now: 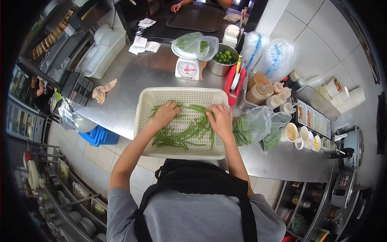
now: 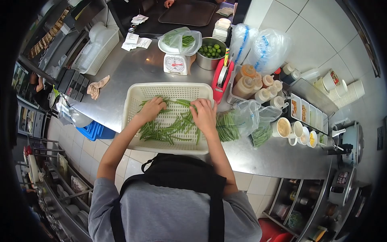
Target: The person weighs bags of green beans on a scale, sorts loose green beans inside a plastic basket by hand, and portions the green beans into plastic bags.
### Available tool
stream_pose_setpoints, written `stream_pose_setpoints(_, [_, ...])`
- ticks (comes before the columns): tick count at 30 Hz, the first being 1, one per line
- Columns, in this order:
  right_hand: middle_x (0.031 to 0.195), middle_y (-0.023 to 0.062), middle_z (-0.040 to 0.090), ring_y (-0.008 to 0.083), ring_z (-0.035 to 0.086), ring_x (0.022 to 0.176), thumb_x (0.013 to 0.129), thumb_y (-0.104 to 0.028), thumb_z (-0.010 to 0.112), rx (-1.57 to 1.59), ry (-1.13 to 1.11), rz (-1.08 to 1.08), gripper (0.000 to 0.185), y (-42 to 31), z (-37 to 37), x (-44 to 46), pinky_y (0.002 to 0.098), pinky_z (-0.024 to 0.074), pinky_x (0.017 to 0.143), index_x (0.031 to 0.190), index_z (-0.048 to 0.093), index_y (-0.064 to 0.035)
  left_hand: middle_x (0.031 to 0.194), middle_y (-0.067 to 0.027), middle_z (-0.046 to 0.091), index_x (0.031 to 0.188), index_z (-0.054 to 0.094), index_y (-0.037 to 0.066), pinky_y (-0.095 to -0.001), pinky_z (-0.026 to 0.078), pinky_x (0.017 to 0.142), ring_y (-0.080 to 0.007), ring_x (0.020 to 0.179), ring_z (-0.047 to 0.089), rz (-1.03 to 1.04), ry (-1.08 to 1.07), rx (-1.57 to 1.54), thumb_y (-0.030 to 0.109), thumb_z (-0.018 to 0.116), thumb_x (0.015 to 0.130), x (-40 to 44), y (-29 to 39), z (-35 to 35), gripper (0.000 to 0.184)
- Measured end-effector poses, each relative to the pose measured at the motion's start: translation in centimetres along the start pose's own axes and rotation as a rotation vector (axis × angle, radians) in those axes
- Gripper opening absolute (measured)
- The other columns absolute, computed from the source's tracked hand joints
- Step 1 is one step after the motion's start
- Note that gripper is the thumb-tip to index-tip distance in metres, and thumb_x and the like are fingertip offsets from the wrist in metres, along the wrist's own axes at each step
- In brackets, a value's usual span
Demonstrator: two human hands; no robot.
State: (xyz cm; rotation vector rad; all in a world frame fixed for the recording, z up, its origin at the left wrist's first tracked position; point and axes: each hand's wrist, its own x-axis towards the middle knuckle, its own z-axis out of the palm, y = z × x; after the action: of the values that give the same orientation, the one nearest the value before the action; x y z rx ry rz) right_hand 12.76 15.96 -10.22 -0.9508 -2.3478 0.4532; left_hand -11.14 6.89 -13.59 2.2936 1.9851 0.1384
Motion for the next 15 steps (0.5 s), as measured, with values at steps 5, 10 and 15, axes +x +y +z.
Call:
stream_pose_setpoints(5, [0.096,0.0012,0.056,0.0212,0.049,0.1,0.081,-0.021,0.059,-0.003,0.008,-0.007,0.014,0.0,0.1,0.0,0.0511,0.0243,0.098,0.091,0.061,-0.0117,0.116,-0.0116,0.044,0.114,0.048,0.012,-0.0456,0.037,0.092,-0.0291,0.114,0.041,-0.064,-0.02,0.043,0.004,0.059,0.069,-0.1,1.0,-0.3,0.047])
stream_pose_setpoints(10, [0.096,0.0015,0.056,0.0212,0.048,0.101,0.081,-0.021,0.058,-0.011,-0.017,-0.001,0.015,-0.1,-0.1,-0.2,0.052,0.0244,0.098,0.092,0.061,-0.0117,0.139,-0.0117,0.028,0.131,0.038,0.016,-0.0468,0.028,0.102,-0.0335,0.127,0.029,0.212,-0.039,-0.226,0.012,0.066,0.071,2.3,5.0,1.1,0.067])
stream_pose_setpoints(15, [0.096,0.0014,0.056,0.0213,0.048,0.101,0.081,-0.021,0.058,-0.012,-0.006,-0.011,0.015,0.1,0.0,-0.1,0.0531,0.0241,0.098,0.092,0.06,-0.0115,0.142,-0.0109,0.027,0.13,0.043,0.019,-0.0485,0.025,0.105,-0.032,0.132,0.023,0.374,-0.23,-0.201,0.03,0.07,0.071,1.3,5.8,0.9,0.066])
